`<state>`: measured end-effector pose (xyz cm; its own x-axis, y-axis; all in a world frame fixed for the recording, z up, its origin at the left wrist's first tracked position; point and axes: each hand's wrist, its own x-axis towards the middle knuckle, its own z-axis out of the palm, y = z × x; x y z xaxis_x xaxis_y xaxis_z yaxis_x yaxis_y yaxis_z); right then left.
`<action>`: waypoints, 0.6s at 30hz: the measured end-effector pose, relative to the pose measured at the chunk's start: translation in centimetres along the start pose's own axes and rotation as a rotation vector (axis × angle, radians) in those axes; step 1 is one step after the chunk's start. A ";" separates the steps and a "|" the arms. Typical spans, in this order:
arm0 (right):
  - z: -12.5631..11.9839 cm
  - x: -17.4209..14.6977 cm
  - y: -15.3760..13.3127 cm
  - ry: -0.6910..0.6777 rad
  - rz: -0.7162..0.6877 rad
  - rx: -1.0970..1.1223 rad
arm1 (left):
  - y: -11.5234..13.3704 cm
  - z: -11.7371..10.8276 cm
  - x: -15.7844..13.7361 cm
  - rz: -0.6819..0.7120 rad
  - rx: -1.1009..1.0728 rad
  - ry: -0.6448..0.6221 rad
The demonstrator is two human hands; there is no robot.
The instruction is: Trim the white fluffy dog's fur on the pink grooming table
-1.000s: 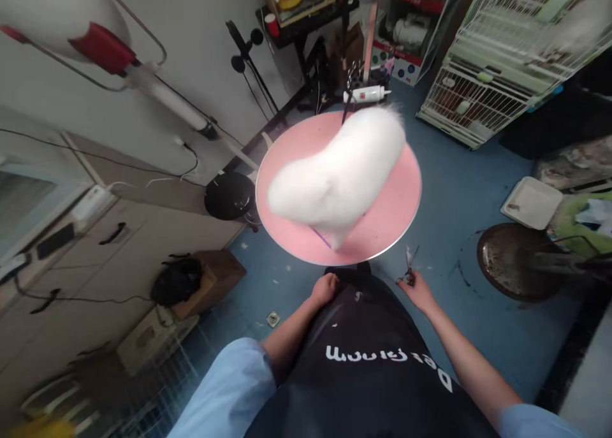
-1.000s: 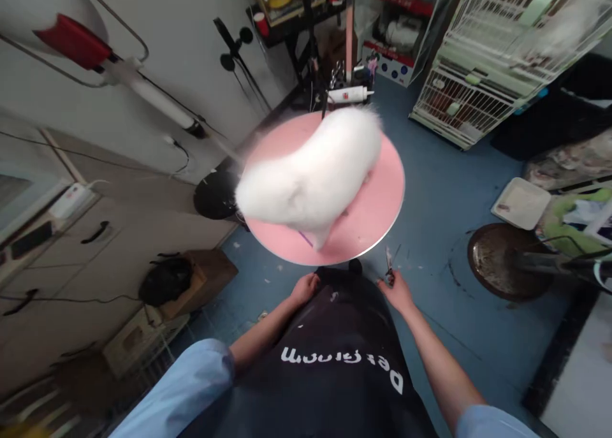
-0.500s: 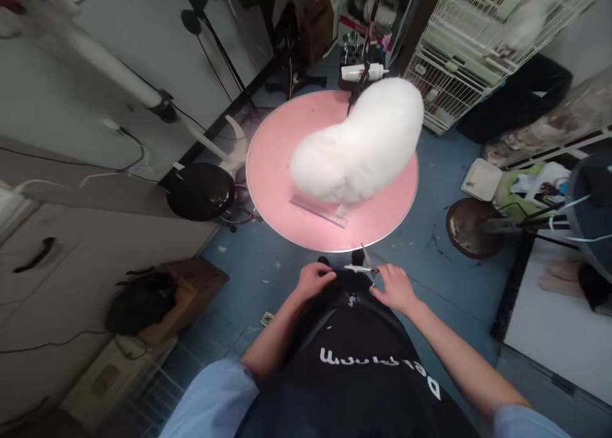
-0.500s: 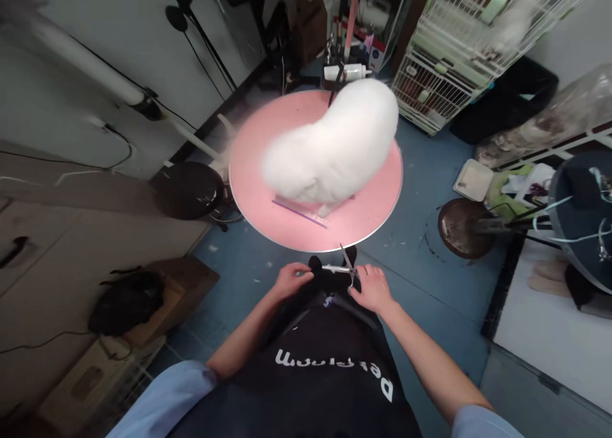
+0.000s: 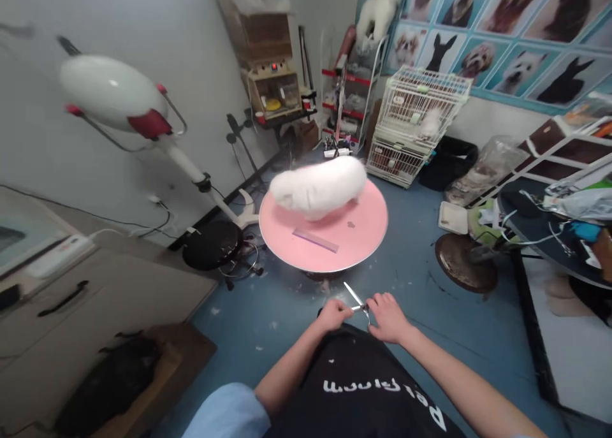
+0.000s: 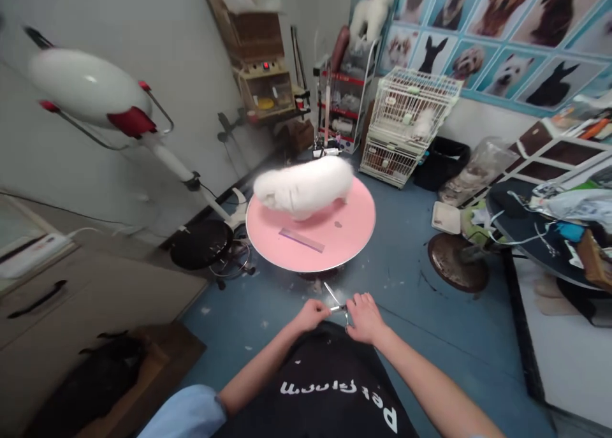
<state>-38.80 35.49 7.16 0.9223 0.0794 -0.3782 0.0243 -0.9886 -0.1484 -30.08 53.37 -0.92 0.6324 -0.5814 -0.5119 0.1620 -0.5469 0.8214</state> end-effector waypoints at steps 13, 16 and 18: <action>12.7 -19.7 2.4 -0.007 0.016 0.118 | -5.5 17.6 -12.0 -0.106 0.041 0.182; 15.0 -23.9 1.8 -0.005 0.005 0.145 | -6.1 21.1 -15.2 -0.123 0.029 0.192; 16.1 -26.0 1.3 0.004 0.000 0.147 | -6.1 22.7 -17.0 -0.121 0.033 0.067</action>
<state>-68.99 34.23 2.14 0.9237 0.0784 -0.3750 -0.0325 -0.9593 -0.2805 -59.06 52.95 -2.94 0.6594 -0.4686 -0.5879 0.2157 -0.6311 0.7451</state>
